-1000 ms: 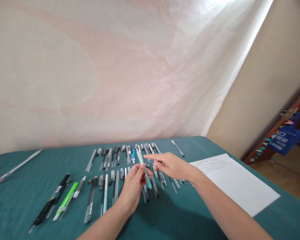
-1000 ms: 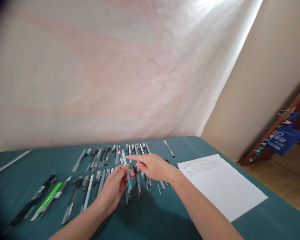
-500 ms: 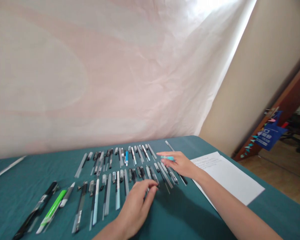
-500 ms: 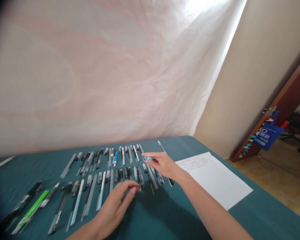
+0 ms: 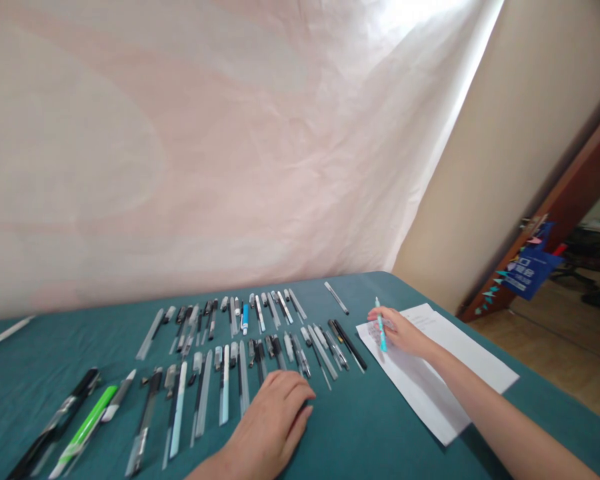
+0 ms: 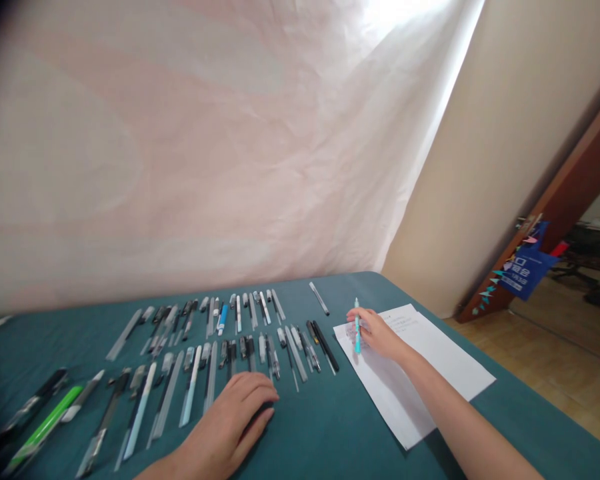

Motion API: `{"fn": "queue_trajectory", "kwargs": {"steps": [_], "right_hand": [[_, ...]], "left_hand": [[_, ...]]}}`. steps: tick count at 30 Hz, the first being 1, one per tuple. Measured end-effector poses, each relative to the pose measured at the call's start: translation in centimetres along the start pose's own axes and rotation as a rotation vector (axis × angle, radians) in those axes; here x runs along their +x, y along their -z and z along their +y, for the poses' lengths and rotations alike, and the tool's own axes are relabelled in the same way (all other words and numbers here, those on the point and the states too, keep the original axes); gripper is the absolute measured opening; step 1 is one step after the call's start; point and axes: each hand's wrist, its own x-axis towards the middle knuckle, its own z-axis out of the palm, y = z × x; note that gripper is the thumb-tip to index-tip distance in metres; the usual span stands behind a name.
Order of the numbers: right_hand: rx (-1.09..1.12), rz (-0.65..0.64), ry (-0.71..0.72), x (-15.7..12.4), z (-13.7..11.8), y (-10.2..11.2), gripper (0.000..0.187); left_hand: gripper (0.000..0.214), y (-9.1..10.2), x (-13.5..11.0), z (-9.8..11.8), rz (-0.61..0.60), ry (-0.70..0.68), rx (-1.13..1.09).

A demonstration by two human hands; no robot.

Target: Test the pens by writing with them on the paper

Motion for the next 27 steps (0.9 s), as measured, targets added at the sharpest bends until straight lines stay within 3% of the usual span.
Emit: {"fn": "queue_trajectory", "kwargs": {"steps": [20,27], "right_hand": [[0.083,0.008,-0.06,0.7,-0.1,-2.0,0.023],[0.02,0.186,-0.08,-0.5,-2.0,-1.1,0.033]], "left_hand": [[0.023,-0.1,0.0,0.0,0.008,0.003,0.0],[0.024,0.0,0.0,0.0,0.012,-0.008,-0.008]]}}
